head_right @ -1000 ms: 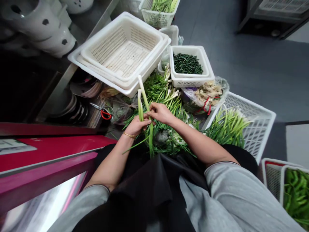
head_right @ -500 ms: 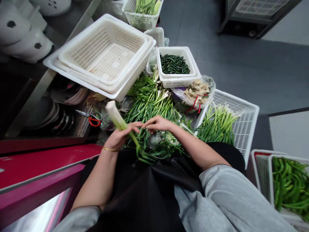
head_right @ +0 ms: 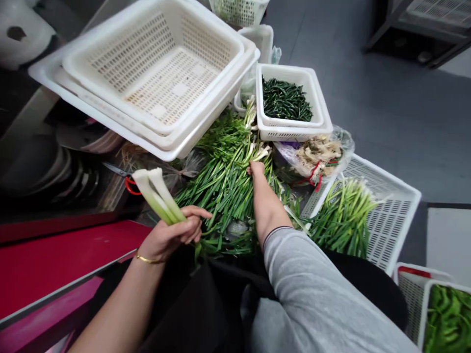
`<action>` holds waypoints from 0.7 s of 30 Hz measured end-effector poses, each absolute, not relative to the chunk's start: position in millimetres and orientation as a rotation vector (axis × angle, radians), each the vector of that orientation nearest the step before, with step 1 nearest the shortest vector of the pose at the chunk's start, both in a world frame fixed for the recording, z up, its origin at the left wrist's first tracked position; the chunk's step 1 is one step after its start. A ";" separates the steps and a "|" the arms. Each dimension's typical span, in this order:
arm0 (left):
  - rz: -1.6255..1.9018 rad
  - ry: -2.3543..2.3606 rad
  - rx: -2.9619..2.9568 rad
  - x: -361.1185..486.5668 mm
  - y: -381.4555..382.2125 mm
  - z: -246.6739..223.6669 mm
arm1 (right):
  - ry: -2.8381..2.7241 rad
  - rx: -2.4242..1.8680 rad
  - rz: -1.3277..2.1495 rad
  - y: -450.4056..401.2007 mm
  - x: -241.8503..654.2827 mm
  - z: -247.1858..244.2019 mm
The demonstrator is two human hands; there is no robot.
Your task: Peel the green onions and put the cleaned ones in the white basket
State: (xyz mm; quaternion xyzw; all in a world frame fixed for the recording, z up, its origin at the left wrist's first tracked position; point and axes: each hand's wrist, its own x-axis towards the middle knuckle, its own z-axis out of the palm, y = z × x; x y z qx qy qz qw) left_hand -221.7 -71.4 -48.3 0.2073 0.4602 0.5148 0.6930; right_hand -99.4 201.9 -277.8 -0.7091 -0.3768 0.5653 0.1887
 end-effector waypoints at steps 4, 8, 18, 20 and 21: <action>1.152 1.186 0.461 -221.8 -66.5 -54.4 | -0.945 -1.929 1.374 185.4 -54.9 -252.8; 1.134 1.383 0.580 -214.0 -71.9 -66.8 | -0.779 -1.553 1.236 173.5 31.4 -186.3; 1.119 1.540 1.175 -129.1 -83.3 -27.9 | -1.227 -1.246 1.262 61.6 105.2 -12.4; 1.144 1.542 1.307 -108.6 -81.6 -22.6 | -1.332 -1.212 1.319 34.7 83.4 -2.6; 1.160 1.573 1.342 -102.3 -80.7 -22.6 | -1.372 -1.182 1.329 23.9 72.7 1.1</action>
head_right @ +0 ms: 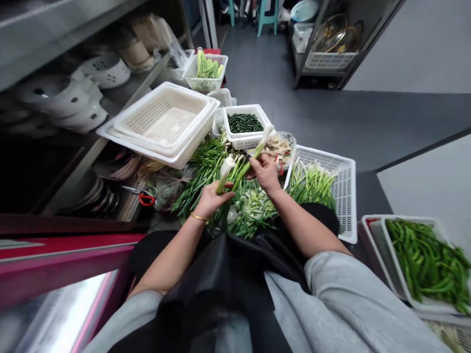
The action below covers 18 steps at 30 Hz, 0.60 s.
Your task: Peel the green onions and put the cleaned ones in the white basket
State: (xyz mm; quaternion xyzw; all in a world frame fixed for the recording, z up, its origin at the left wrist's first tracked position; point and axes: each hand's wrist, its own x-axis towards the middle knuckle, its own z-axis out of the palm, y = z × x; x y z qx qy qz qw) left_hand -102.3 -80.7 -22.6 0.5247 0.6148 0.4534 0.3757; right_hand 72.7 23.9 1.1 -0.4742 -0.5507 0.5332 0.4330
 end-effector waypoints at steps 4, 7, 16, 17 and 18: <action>1.200 1.621 1.220 -107.3 -82.1 -25.5 | -1.617 -1.028 1.366 -2.7 42.7 11.2; 1.176 1.508 1.117 -122.0 -87.8 -16.2 | -2.094 -0.880 1.355 -17.0 31.7 10.6; 0.930 1.408 1.165 -147.3 -120.0 3.4 | -2.116 -0.848 1.402 1.6 109.7 42.2; 0.949 1.407 1.143 -152.5 -123.7 3.9 | -1.942 -0.915 1.400 12.8 130.4 49.8; 0.985 1.408 1.115 -156.0 -125.7 5.2 | -1.775 -0.977 1.369 22.5 148.7 56.1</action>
